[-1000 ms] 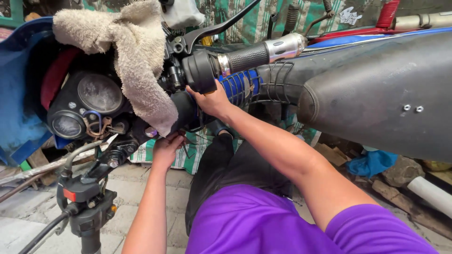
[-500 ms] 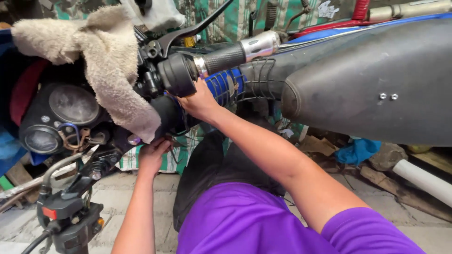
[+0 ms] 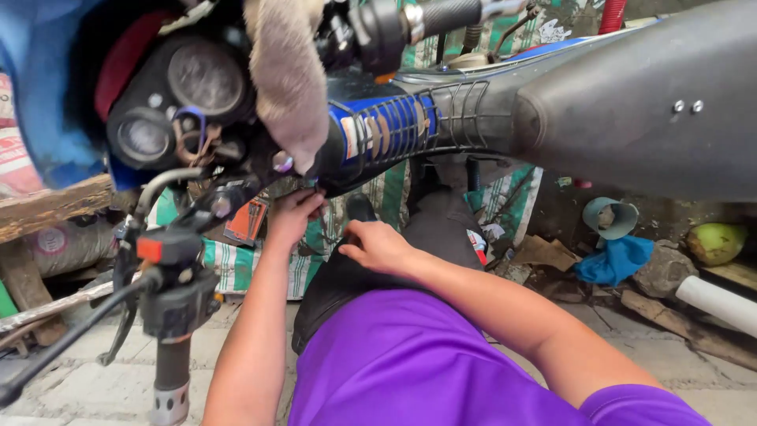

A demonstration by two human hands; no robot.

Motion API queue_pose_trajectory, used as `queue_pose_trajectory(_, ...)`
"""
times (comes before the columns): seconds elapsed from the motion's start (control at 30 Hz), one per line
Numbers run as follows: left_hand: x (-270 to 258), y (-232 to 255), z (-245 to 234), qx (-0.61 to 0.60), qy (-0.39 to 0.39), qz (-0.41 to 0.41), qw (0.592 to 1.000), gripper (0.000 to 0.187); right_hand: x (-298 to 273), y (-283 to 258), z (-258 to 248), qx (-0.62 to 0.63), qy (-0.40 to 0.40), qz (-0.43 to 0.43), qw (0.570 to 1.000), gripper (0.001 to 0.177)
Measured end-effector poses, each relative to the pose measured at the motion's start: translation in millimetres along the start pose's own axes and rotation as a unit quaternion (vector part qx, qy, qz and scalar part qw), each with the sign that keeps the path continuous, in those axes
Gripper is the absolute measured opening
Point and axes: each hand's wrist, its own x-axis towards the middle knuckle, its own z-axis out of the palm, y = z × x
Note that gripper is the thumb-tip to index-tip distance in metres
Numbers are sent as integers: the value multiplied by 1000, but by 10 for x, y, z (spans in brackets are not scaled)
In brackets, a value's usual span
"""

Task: The person uses a T-handle wrench to loosen and tighten bolts on the motorcycle's handlebar and side panel. They remove a bolt, walk to a workbench to retrieve a nut, and then return to reattach the bolt to the motorcycle's side panel.

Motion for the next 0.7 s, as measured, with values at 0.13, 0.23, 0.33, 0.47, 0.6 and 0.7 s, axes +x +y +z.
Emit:
queue_pose_trajectory(0.13,153,-334,-27,-47,-27,11,998,24,53,-177,610,-40,37,47,997,57)
queue_pose_trajectory(0.23,273,-419,-79,-49,-50,16,997,33,98,-383,942,-47,113,50,991,51)
queue_pose_trajectory(0.33,364,-535,-60,-35,-58,36,997,29,235,-321,1250,-55,189,66,978,53)
queue_pose_trajectory(0.47,264,-405,-105,-7,-56,53,997,25,444,-15,1653,-39,346,18,937,28)
queue_pose_trajectory(0.6,371,-457,-141,29,-57,70,995,24,405,-253,1854,76,410,-9,909,22)
queue_pose_trajectory(0.7,374,-464,-178,25,-66,80,994,26,737,-26,2177,614,304,19,728,17)
